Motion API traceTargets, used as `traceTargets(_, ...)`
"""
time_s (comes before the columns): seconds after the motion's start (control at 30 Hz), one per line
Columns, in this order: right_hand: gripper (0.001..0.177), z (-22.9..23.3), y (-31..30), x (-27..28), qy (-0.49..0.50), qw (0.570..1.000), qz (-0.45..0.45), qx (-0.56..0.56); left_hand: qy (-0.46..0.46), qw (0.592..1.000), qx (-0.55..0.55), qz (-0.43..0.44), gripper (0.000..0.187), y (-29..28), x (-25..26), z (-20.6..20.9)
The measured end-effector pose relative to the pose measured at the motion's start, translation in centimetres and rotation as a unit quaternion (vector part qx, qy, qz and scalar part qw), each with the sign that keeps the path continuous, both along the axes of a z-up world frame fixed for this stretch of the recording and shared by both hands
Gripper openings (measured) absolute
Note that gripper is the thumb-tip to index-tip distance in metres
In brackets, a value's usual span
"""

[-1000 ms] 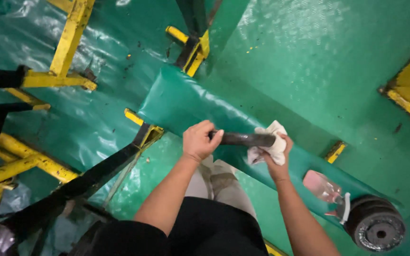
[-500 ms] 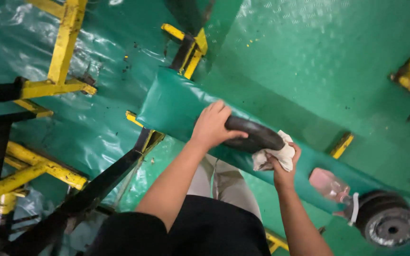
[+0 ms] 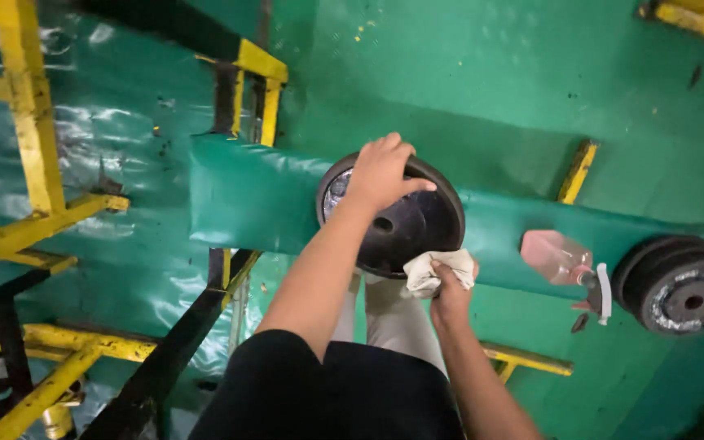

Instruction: Cleaning a weight plate with a cloth and spray, then organizing weight plates on a rack.

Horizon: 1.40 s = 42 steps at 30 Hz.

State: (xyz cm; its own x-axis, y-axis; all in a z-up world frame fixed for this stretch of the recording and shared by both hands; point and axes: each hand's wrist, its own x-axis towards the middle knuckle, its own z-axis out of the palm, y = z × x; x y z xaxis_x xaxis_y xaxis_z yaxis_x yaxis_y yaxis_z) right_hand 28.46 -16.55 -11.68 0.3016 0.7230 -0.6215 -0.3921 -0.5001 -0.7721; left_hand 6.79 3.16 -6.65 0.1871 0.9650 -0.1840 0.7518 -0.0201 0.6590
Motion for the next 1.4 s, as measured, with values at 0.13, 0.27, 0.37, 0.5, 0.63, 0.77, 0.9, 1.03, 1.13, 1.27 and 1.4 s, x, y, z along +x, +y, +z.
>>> traceTargets(0.13, 0.047, -1.9, -1.9, 0.4, 0.059, 0.993, -0.076, -0.073, 0.034, 0.998, -0.022, -0.039, 0.070, 0.0, 3.4, -3.5)
traceTargets(0.27, 0.038, -5.4, -4.7, 1.5, 0.118, 0.981, -0.093, -0.118, 0.095, 0.990, -0.071, -0.071, 0.074, -0.8, 5.0, -5.6)
traceTargets(0.37, 0.040, -5.6, -4.9, 1.1, 0.094, 0.987, -0.079, -0.108, 0.125, 0.987, -0.056, -0.080, 0.078, -1.6, 5.4, -7.4)
traceTargets(0.5, 0.051, -3.9, -4.2, 0.8, 0.071, 0.979, -0.089, -0.170, 0.137, 0.986, -0.042, -0.088, 0.075, -2.0, 5.1, -8.8)
traceTargets(0.63, 0.055, -3.1, -5.2, 2.1, 0.021, 0.982, -0.033, -0.187, 0.112, 0.988, -0.037, -0.100, 0.065, -2.8, 4.1, -9.1)
traceTargets(0.77, 0.048, -2.0, -5.0, 3.0, -0.012, 0.984, 0.023, -0.177, 0.118, 0.988, -0.004, -0.104, 0.066, -4.5, 2.0, -8.9)
traceTargets(0.9, 0.051, -0.4, -5.1, 3.1, -0.047, 0.985, 0.024, -0.161, 0.128, 0.990, 0.019, -0.052, 0.085, -9.3, -3.2, -7.0)
traceTargets(1.03, 0.044, 3.4, -5.2, 3.2, -0.238, 0.954, 0.135, -0.127, 0.111, 0.993, -0.021, 0.021, 0.093, -14.7, -7.4, -8.3)
traceTargets(1.13, 0.049, 8.7, -3.5, 1.5, -0.363, 0.882, 0.292, -0.069, 0.079, 0.994, -0.043, 0.059, 0.089, -17.7, -8.0, -9.9)
traceTargets(1.27, 0.076, 5.1, 2.2, -1.2, -0.488, 0.758, 0.406, 0.149, 0.099, 0.991, -0.056, 0.077, 0.078, -17.2, -7.8, -12.5)
traceTargets(1.4, 0.106, 0.5, 6.4, -5.6, -0.558, 0.637, 0.513, 0.139, 0.084, 0.990, -0.039, 0.107, 0.073, -17.9, -7.8, -12.5)
